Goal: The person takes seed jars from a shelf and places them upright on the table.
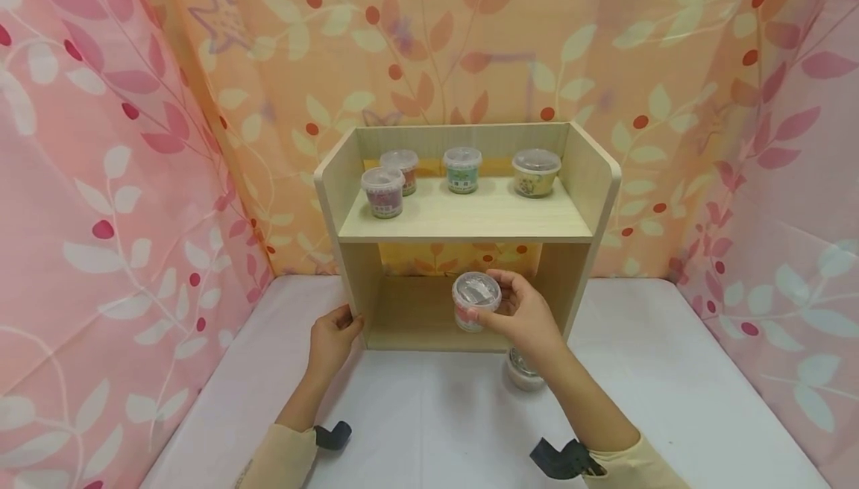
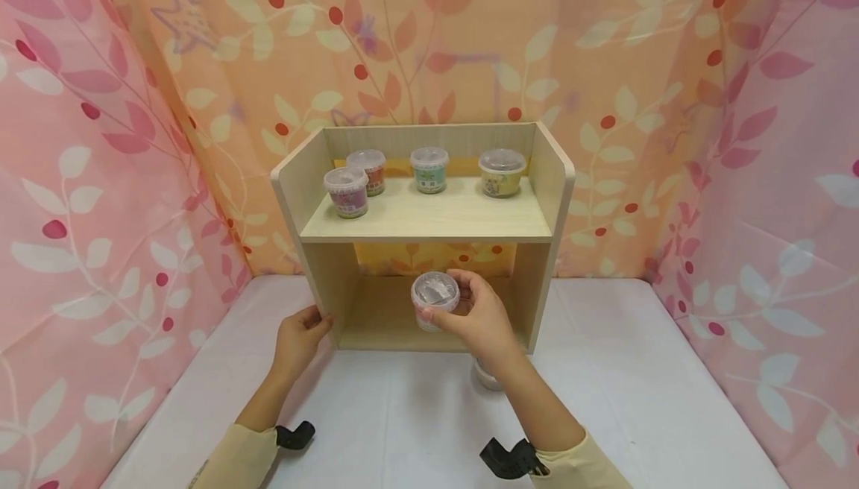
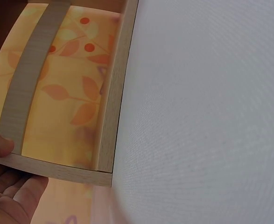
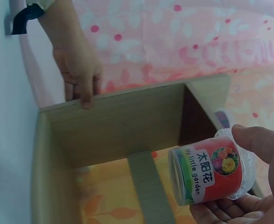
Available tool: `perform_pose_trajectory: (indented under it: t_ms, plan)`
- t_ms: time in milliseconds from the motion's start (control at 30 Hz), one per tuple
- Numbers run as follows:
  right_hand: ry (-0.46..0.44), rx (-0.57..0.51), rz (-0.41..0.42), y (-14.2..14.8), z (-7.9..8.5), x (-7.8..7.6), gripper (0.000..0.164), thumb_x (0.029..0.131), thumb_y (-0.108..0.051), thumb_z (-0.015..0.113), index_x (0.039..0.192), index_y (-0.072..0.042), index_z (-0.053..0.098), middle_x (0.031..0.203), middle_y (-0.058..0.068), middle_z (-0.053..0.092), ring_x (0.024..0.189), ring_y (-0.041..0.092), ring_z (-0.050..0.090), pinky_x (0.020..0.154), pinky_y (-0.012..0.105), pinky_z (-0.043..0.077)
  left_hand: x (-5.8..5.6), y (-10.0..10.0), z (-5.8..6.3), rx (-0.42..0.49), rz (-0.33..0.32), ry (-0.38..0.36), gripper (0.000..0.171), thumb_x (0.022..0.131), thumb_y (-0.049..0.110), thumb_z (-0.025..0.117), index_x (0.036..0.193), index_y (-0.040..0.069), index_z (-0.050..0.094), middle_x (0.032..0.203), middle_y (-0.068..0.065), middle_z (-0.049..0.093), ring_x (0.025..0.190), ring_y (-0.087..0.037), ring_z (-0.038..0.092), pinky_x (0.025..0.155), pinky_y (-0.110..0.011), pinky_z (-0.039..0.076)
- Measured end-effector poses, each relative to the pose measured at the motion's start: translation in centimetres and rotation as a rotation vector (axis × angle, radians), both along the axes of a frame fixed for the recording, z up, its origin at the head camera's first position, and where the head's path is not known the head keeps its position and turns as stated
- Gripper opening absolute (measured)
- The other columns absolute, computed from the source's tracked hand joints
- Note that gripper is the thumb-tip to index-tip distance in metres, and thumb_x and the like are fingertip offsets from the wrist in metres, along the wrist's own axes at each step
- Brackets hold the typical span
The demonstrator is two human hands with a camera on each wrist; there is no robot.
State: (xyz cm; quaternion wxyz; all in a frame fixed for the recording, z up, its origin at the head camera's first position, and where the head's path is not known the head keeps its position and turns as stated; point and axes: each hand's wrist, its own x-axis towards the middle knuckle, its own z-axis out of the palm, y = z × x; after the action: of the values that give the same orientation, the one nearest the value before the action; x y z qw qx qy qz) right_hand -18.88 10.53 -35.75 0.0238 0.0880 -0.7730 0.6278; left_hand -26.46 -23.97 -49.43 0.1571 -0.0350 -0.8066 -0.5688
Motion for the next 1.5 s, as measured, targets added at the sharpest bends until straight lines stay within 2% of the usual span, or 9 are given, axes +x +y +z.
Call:
perform_pose_trajectory:
  t_ms: [267,433,567,900,1133,1300,1500]
  plan:
    - [-0.049,-0.078,-0.045,-1.3,-4.6,0.5,0.08,0.079,-0.018,0.09,0.146,-0.005,0.047,0.137,0.013,0.058,0.125,0.027,0.058,0.095,0.018,0.053,-0.1,-0.1,-0.1,-0.028,0.015,0.017,0.035,0.095,0.011,0.072,0.123,-0.009,0.069,0.117,-0.025,0.072,0.108,-0.033,0.072,0.083,-0.025,0.061]
    - [-0.054,-0.073,-0.086,-1.9,-6.9,0.5,0.081,0.078,-0.019,0.091,0.145,-0.004,0.047,0.14,0.013,0.057,0.13,0.029,0.056,0.107,0.037,0.052,-0.2,-0.1,-0.1,-0.018,-0.006,0.015,0.037,0.096,0.009,0.071,0.126,-0.011,0.066,0.121,-0.027,0.07,0.111,-0.035,0.071,0.085,-0.027,0.061]
    - [-0.034,-0.037,-0.121,-2.4,-8.7,0.0,0.079,0.079,-0.015,0.09,0.144,0.002,0.048,0.14,0.018,0.058,0.132,0.033,0.055,0.114,0.049,0.045,-0.4,-0.1,0.1,-0.023,0.008,0.009,0.036,0.096,0.01,0.071,0.126,-0.01,0.067,0.121,-0.026,0.071,0.111,-0.033,0.071,0.085,-0.027,0.061]
    - [-0.011,0.148,-0.184,-4.0,-12.7,0.3,0.076,0.078,-0.014,0.089,0.14,0.007,0.049,0.136,0.026,0.059,0.129,0.041,0.057,0.108,0.051,0.05,-0.3,-0.1,0.2,-0.004,0.016,-0.013,0.037,0.095,0.008,0.072,0.126,-0.011,0.066,0.121,-0.027,0.07,0.112,-0.034,0.071,0.086,-0.026,0.06]
    - [0.029,0.255,-0.236,-4.1,-14.3,0.4,0.077,0.075,-0.014,0.09,0.138,0.008,0.051,0.134,0.028,0.06,0.127,0.045,0.057,0.109,0.057,0.047,-0.2,0.0,0.1,0.008,0.0,0.002,0.038,0.095,0.009,0.072,0.126,-0.012,0.065,0.121,-0.028,0.07,0.112,-0.036,0.07,0.086,-0.027,0.06]
    - [0.033,0.282,-0.257,-4.4,-14.9,0.5,0.077,0.075,-0.014,0.089,0.138,0.01,0.051,0.133,0.029,0.059,0.126,0.045,0.056,0.11,0.058,0.045,-0.2,-0.1,-0.1,-0.009,0.014,0.01,0.037,0.095,0.009,0.072,0.125,-0.012,0.066,0.12,-0.027,0.07,0.111,-0.034,0.071,0.085,-0.026,0.06]
    - [0.041,0.288,-0.269,-4.6,-15.1,0.6,0.08,0.075,-0.014,0.088,0.14,0.01,0.048,0.137,0.03,0.055,0.129,0.046,0.053,0.112,0.059,0.043,-0.2,-0.1,-0.1,0.006,-0.004,0.014,0.037,0.095,0.008,0.072,0.126,-0.012,0.065,0.121,-0.029,0.069,0.112,-0.037,0.07,0.087,-0.027,0.06]
